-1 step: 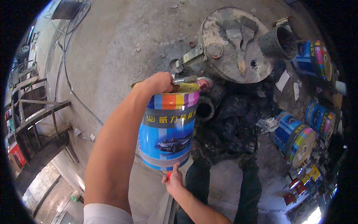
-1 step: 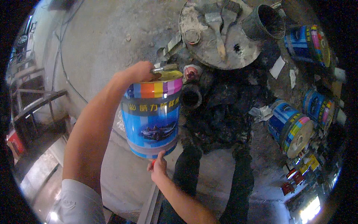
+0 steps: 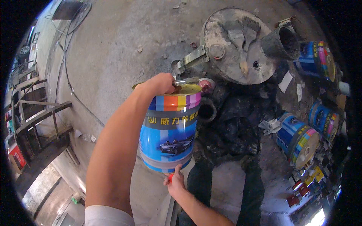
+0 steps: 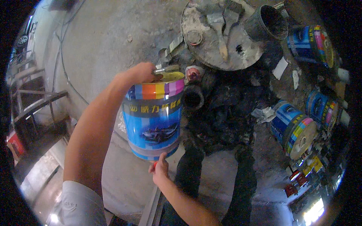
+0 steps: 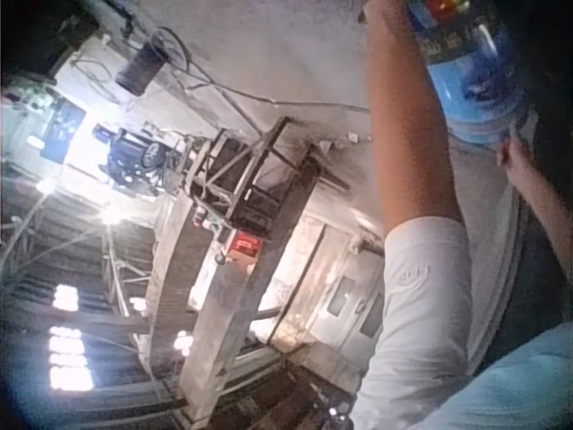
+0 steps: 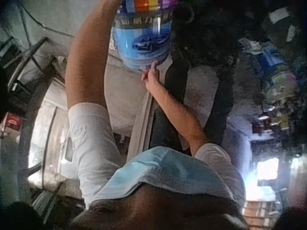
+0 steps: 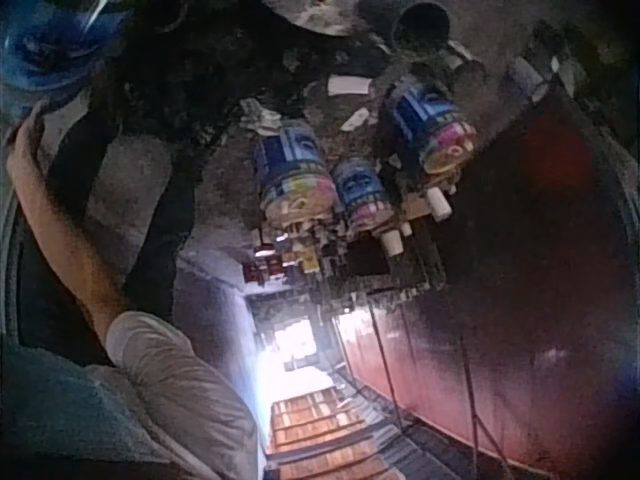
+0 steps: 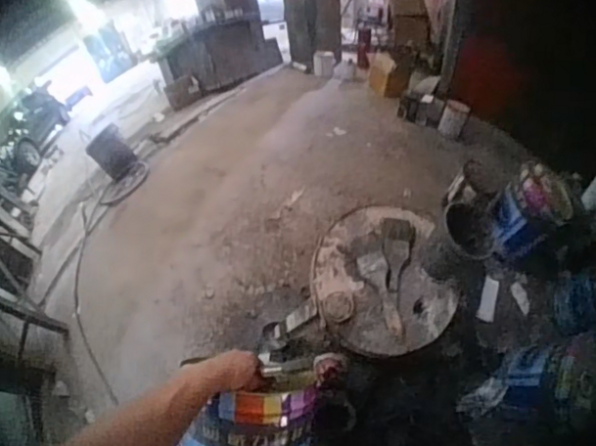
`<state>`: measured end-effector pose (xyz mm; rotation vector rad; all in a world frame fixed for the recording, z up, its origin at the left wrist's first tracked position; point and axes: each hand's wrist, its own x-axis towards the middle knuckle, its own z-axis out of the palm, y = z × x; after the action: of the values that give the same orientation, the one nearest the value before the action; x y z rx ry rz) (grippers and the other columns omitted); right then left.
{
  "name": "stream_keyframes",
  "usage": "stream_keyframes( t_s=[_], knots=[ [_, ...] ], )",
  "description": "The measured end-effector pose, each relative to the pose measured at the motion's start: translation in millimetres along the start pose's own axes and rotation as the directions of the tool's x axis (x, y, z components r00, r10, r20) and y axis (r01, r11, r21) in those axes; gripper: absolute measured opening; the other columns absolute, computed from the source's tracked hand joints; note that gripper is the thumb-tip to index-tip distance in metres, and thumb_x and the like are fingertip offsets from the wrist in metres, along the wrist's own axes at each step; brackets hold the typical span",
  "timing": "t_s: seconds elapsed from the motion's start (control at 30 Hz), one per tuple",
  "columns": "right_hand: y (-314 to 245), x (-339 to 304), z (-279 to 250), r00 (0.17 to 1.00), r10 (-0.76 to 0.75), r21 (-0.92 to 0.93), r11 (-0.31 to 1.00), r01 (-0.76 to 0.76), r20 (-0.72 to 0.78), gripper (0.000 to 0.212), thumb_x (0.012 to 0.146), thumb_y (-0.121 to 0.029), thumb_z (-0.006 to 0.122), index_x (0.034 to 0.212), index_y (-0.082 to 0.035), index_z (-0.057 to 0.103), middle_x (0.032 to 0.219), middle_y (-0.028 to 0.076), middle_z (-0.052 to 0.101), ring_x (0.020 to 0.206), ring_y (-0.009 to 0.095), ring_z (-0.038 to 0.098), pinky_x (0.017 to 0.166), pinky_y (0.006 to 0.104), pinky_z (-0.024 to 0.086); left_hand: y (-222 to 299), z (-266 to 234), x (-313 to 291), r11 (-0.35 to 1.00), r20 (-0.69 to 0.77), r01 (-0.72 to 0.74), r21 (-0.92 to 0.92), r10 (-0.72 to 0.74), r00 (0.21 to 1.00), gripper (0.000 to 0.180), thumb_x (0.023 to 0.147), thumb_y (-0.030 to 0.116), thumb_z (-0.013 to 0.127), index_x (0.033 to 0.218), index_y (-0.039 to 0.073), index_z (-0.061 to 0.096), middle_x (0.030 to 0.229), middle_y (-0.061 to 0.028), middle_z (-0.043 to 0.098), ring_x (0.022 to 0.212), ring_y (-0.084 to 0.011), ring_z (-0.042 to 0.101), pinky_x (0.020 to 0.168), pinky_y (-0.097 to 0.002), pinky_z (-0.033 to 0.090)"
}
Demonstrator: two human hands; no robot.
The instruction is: The person walks through a garage, picks up a vacuum hose and a spray gun, then coils and places them on a workbench. They also pick up a paint can, open it, and set it down before walking to a control panel and pressing a button.
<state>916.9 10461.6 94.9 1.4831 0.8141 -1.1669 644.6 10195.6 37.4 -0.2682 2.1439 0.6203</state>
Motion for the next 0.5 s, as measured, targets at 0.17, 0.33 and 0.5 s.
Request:
stream_keyframes(
  t_s=[0.17, 0.33, 0.5],
  knots=[
    [-1.2, -4.0, 2.5, 1.0, 0.005, -0.009, 1.0, -0.005, 0.0, 0.067, 0.092, -0.066, 0.041, 0.127, -0.008, 0.042, 0.107, 0.019, 0.065, 0.049, 0.018, 0.049, 0.046, 0.0329, 0.044, -4.1, 2.9, 0.6, 0.999, -0.045, -0.036, -0.017, 0.036, 0.998, 0.046, 0.086, 0.046, 0.064, 0.094, 0.001, 0.07, 0.089, -0.0251, 0.068, 0.084, -0.0405, 0.066, 0.075, -0.0459, 0.051],
    [-1.6, -5.2, -1.0, 1.0, -0.018, -0.01, 1.0, 0.018, 0.004, 0.067, 0.092, -0.066, 0.042, 0.124, -0.007, 0.044, 0.103, 0.019, 0.065, 0.049, 0.018, 0.05, 0.047, 0.0337, 0.044, -2.0, 4.0, -3.2, 0.999, -0.048, -0.04, -0.015, 0.04, 0.998, 0.044, 0.087, 0.044, 0.065, 0.096, 0.001, 0.07, 0.089, -0.0247, 0.068, 0.085, -0.04, 0.066, 0.075, -0.0461, 0.051],
    [-1.1, 2.4, -8.3, 0.998, -0.062, -0.027, 0.998, 0.062, -0.023, 0.066, 0.094, -0.065, 0.041, 0.119, -0.004, 0.047, 0.092, 0.016, 0.064, 0.048, 0.018, 0.05, 0.045, 0.034, 0.046, -0.3, 3.8, -14.2, 0.999, -0.074, -0.025, -0.029, 0.023, 0.997, 0.04, 0.088, 0.04, 0.064, 0.097, 0.002, 0.069, 0.088, -0.0234, 0.069, 0.083, -0.0384, 0.067, 0.074, -0.0461, 0.051]
  ],
)
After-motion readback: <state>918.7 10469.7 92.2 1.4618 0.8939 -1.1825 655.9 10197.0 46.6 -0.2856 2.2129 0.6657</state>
